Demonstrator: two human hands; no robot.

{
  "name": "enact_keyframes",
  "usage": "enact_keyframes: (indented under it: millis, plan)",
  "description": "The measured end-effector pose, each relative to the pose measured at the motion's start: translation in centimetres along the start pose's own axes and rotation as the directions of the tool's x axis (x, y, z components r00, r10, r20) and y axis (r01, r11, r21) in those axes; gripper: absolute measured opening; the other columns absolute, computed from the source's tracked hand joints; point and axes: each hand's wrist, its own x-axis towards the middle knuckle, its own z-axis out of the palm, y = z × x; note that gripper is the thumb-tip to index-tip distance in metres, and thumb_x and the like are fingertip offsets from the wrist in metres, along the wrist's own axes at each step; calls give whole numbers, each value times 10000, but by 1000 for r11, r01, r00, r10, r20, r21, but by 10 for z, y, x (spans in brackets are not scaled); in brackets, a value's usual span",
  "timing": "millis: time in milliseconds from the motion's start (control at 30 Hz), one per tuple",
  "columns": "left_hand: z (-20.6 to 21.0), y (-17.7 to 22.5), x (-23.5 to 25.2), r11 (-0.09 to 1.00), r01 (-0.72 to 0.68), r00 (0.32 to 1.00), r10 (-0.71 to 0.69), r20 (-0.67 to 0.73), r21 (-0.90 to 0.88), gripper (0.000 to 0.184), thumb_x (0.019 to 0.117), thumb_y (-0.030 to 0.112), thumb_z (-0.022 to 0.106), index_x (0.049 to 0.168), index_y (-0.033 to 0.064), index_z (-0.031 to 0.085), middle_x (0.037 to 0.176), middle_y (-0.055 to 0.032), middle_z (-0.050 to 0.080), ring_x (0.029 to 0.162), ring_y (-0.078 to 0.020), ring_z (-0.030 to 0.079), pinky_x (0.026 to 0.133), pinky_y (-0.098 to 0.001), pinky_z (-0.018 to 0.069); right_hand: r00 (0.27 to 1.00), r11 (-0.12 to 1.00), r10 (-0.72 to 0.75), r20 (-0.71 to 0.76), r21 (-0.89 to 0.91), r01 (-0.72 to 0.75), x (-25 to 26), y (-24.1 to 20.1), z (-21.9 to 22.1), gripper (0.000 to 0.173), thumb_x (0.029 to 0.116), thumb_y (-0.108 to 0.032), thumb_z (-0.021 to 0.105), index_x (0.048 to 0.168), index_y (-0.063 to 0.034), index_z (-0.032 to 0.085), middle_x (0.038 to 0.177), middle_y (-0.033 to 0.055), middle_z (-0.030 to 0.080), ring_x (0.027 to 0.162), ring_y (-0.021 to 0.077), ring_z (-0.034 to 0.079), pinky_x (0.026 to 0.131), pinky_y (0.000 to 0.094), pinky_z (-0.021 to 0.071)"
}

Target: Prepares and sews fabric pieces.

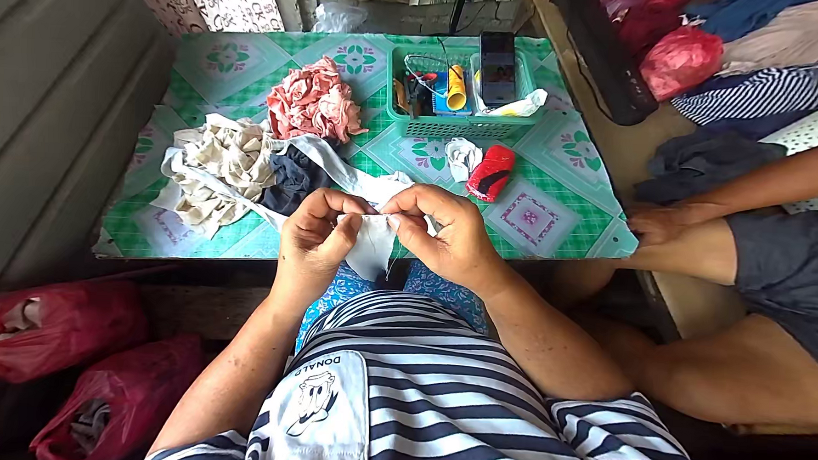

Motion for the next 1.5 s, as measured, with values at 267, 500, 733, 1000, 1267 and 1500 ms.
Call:
enact_keyframes:
  millis: [267, 500, 733, 1000, 1267, 1500]
  plan:
    - [2, 0, -1, 999, 10, 1000, -12, -26, -42, 109, 999, 120, 596, 1052, 195, 654, 1012, 67, 702, 888, -32, 678, 766, -202, 573, 996, 997, 44, -76, 59, -40, 0, -3, 1, 104, 903, -5, 591, 935, 30, 683, 781, 16, 604, 673, -6, 514, 622, 119, 445]
    - [2, -1, 0, 1000, -8, 1000, 8, 2, -5, 103, 1000, 116, 601, 1072, 171, 652, 1025, 60, 693, 890, -33, 667, 770, -205, 568, 998, 980, 54, 19, 193, -57, -1, 1, -3, 176, 904, -17, 572, 1023, 66, 671, 789, 11, 590, 664, -14, 504, 592, 116, 436]
    - [2, 0, 0, 1000, 9, 1000, -9, -9, 29, 106, 1006, 107, 594, 1077, 162, 650, 1014, 68, 687, 860, -18, 654, 752, -194, 562, 997, 996, 70, -22, 56, -68, -2, 0, -3, 183, 968, -55, 571, 1096, 56, 641, 821, 30, 593, 701, 17, 533, 629, 139, 468]
    - [5, 0, 0, 999, 18, 999, -17, -40, 34, 123, 1001, 77, 586, 1070, 158, 647, 1024, 70, 692, 867, -14, 657, 764, -190, 560, 994, 977, -101, -37, -192, 92, -2, -16, -5, 166, 980, -45, 575, 1021, -26, 734, 1008, 98, 687, 1003, 188, 640, 932, 380, 499]
    - [7, 2, 1, 999, 0, 999, 2, -34, 46, 100, 1000, 90, 597, 1060, 160, 635, 1018, 67, 697, 858, -15, 659, 754, -189, 557, 993, 950, -112, -36, -298, 96, -3, -18, -2, 150, 940, -49, 622, 996, -27, 758, 879, 77, 616, 855, 165, 581, 842, 334, 462]
    - [6, 4, 1, 997, -19, 999, 21, -34, 68, 112, 996, 69, 587, 1057, 152, 631, 1020, 66, 695, 858, -13, 654, 750, -184, 553, 992, 944, -121, -30, -312, 106, -1, -19, -2, 158, 921, -38, 628, 987, -34, 771, 857, 67, 605, 851, 167, 570, 853, 336, 446]
